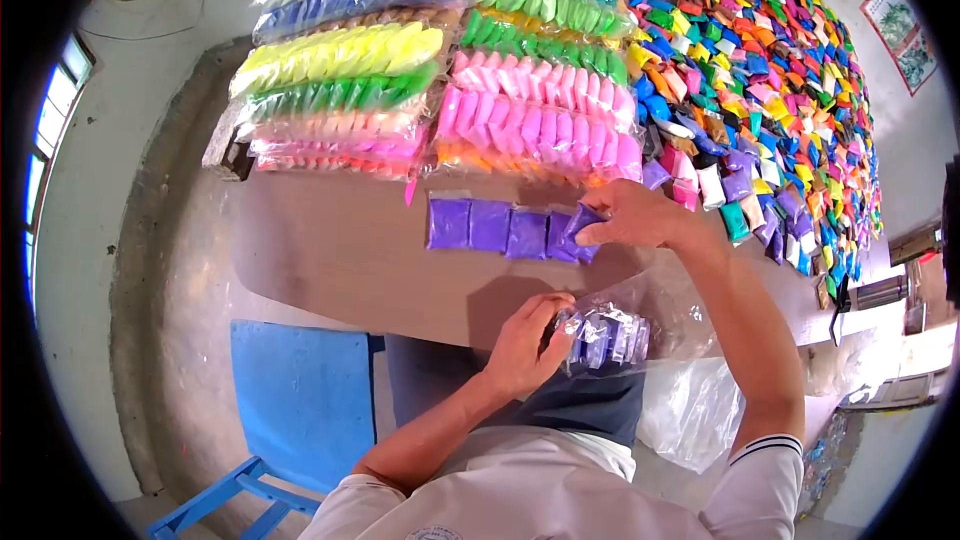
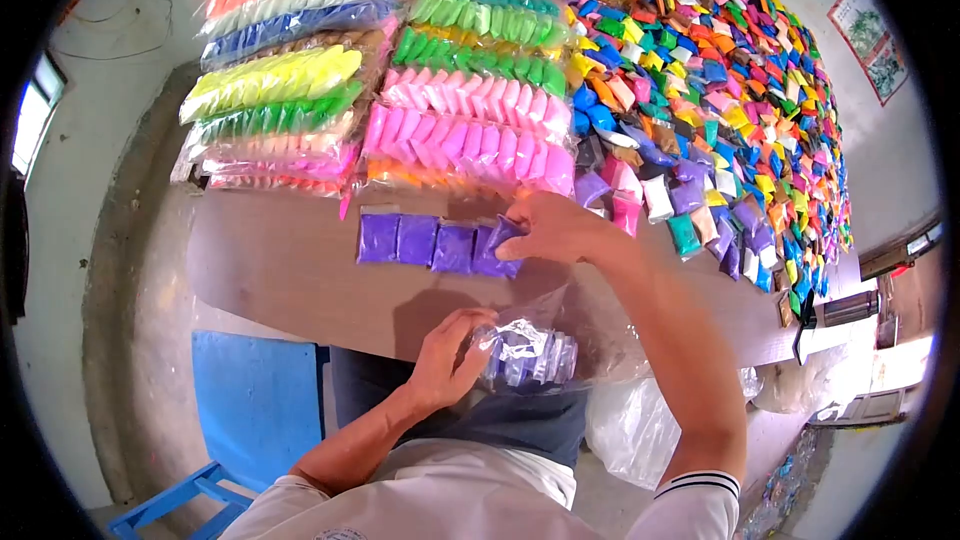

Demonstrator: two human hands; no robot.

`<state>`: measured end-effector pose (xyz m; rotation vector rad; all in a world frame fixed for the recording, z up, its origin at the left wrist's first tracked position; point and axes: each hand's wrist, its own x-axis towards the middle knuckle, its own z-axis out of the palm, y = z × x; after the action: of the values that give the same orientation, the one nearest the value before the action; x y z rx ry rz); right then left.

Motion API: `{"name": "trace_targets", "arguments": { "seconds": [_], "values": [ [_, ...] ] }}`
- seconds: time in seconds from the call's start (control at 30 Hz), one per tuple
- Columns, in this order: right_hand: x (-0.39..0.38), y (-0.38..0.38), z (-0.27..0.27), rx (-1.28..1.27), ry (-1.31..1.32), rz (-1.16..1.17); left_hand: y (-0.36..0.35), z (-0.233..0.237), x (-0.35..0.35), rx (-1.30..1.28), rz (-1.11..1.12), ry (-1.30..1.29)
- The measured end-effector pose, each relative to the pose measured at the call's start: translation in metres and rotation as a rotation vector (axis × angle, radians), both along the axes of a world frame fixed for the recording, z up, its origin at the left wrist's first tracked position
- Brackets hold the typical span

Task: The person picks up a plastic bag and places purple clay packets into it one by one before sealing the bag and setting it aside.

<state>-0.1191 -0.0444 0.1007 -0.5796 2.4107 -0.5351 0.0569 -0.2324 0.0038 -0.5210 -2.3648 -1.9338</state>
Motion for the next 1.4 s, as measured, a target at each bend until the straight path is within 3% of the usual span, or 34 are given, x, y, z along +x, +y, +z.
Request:
{"name": "trace_targets", "arguments": {
  "seconds": [0.07,0.13,0.23,0.33,0.47,0.57,0.63,0.73,0.83,0.87,0.93,1.07,1.13,1.3,1.4],
  "values": [
    [0.002,-0.006,-0.016,-0.065,0.021,-0.005,0.0,0.003,0.0,-0.007,0.008,-0.005],
    [0.005,-0.011,-0.025,-0.083,0.258,0.041,0.0,0.003,0.001,-0.012,0.011,-0.004],
    [0.003,-0.023,-0.011,0.116,0.115,0.091,0.002,0.002,0.0,-0.011,0.003,0.004],
    [0.01,-0.02,-0.018,0.027,0.276,0.109,0.003,0.002,0.0,-0.003,0.015,-0.012],
    [0.011,-0.02,-0.007,0.129,0.17,0.102,0.003,0.002,0.0,-0.028,0.027,0.025],
    [0.013,-0.004,-0.006,-0.028,0.126,-0.007,0.004,0.0,0.0,-0.012,0.029,0.002],
    [0.014,0.012,0.002,-0.192,0.299,-0.085,0.004,-0.001,0.001,0.008,0.016,-0.039],
    [0.03,0.043,0.056,-0.165,0.209,-0.328,0.004,-0.004,-0.002,0.007,0.012,-0.015],
    [0.083,0.07,0.081,-0.517,0.356,-0.555,0.005,-0.007,-0.003,0.029,0.035,0.026],
    [0.106,0.075,0.087,-0.503,0.356,-0.57,0.005,-0.005,-0.003,0.038,0.02,0.018],
    [0.152,0.079,0.092,-0.765,0.38,-0.619,0.005,-0.005,-0.003,0.025,0.04,0.014],
    [0.194,0.081,0.062,-0.537,0.326,-0.626,0.006,-0.005,-0.002,0.053,0.037,-0.047],
    [0.196,0.074,0.038,-0.154,0.367,-0.618,0.006,-0.002,-0.002,0.051,0.04,-0.037],
    [0.19,0.069,-0.021,-0.015,0.565,-0.586,0.007,-0.002,-0.002,0.018,0.061,0.014],
    [0.188,0.069,-0.021,-0.026,0.629,-0.565,0.007,-0.004,-0.002,0.011,0.06,0.02]
  ]
}}
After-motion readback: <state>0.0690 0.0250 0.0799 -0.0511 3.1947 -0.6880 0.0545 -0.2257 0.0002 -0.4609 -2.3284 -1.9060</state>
